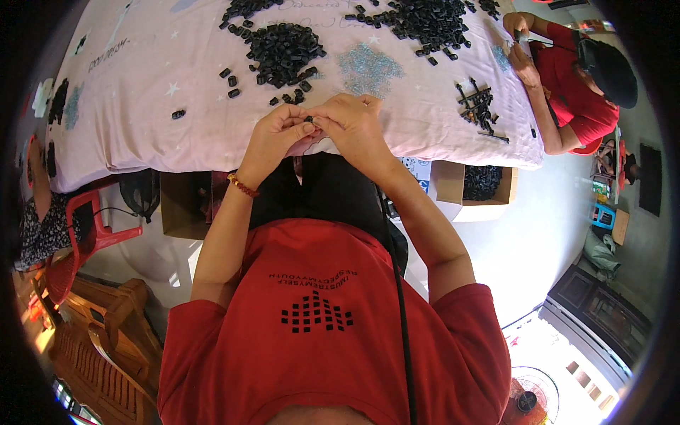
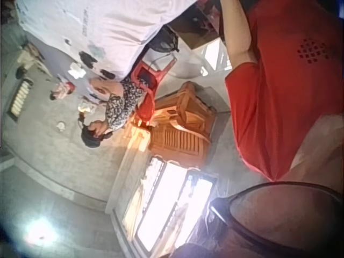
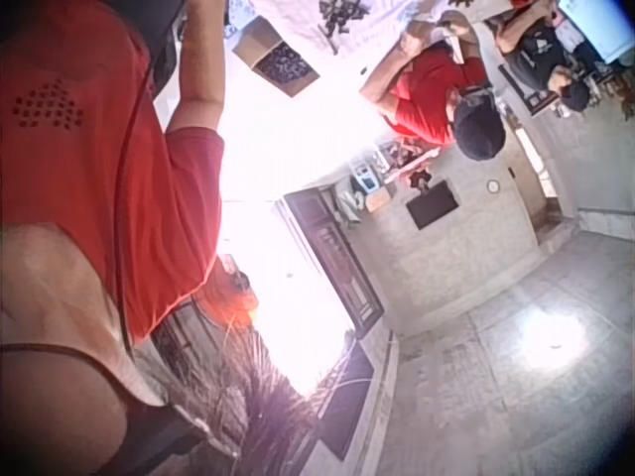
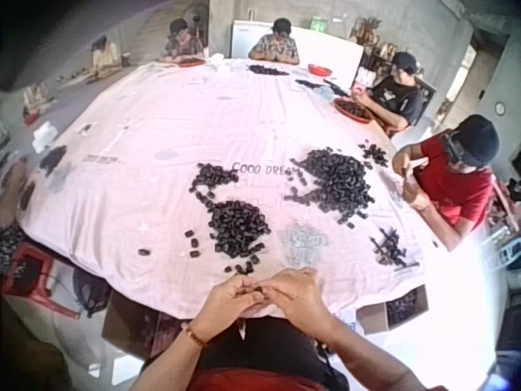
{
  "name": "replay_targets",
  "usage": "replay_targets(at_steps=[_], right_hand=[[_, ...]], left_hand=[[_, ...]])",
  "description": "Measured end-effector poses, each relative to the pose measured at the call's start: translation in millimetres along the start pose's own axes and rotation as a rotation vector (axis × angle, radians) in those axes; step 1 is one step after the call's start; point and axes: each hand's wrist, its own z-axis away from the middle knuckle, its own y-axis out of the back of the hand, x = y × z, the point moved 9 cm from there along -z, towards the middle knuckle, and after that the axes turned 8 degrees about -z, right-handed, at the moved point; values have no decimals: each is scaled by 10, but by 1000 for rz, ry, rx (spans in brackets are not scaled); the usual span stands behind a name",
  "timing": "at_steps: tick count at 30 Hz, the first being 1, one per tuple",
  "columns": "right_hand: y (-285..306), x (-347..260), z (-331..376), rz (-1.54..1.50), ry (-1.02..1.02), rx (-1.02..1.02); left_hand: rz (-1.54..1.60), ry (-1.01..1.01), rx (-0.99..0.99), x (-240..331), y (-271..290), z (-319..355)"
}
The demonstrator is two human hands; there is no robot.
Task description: The person removes their glasses and sets them aside, then sorts small plastic parts on the table by hand. The person assembles pairs of plastic components together and arranges the pieces into piles across the table.
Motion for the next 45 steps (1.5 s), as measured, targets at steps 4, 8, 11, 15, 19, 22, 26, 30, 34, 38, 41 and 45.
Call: replay_targets(at_steps=[4, 8, 11, 15, 19, 22, 26, 30, 34, 38, 41, 45], right_hand=[[-42, 275, -19, -220, -122, -62], [40, 297, -195, -208, -129, 109], [-123, 152, -302, 47, 137, 19], [-326, 72, -361, 133, 253, -118], [-397, 76, -364, 158, 331, -199], [-412, 40, -372, 166, 344, -231], [-395, 133, -391, 134, 241, -226], [-206, 300, -378, -48, 5, -22], [38, 310, -271, -141, -82, 65], [132, 373, -62, -327, -243, 103], [109, 376, 64, -532, -448, 109], [73, 332, 130, -525, -476, 150]], left_hand=[[71, -8, -40, -1, -12, -5], [-71, -29, -108, -1, -22, 4], [-153, -28, -149, 25, -47, 14], [-139, -54, -168, 6, -46, 17], [-128, -39, -168, 54, -74, 28], [-93, -68, -111, 53, -39, 25], [-61, -57, -136, 30, -35, 22], [-81, -44, -156, -16, -29, 13], [26, -39, -117, 14, -42, 16], [78, -54, -75, 14, -30, 7], [43, -47, -65, -34, -10, -7], [34, -27, -39, -3, -23, 0]])
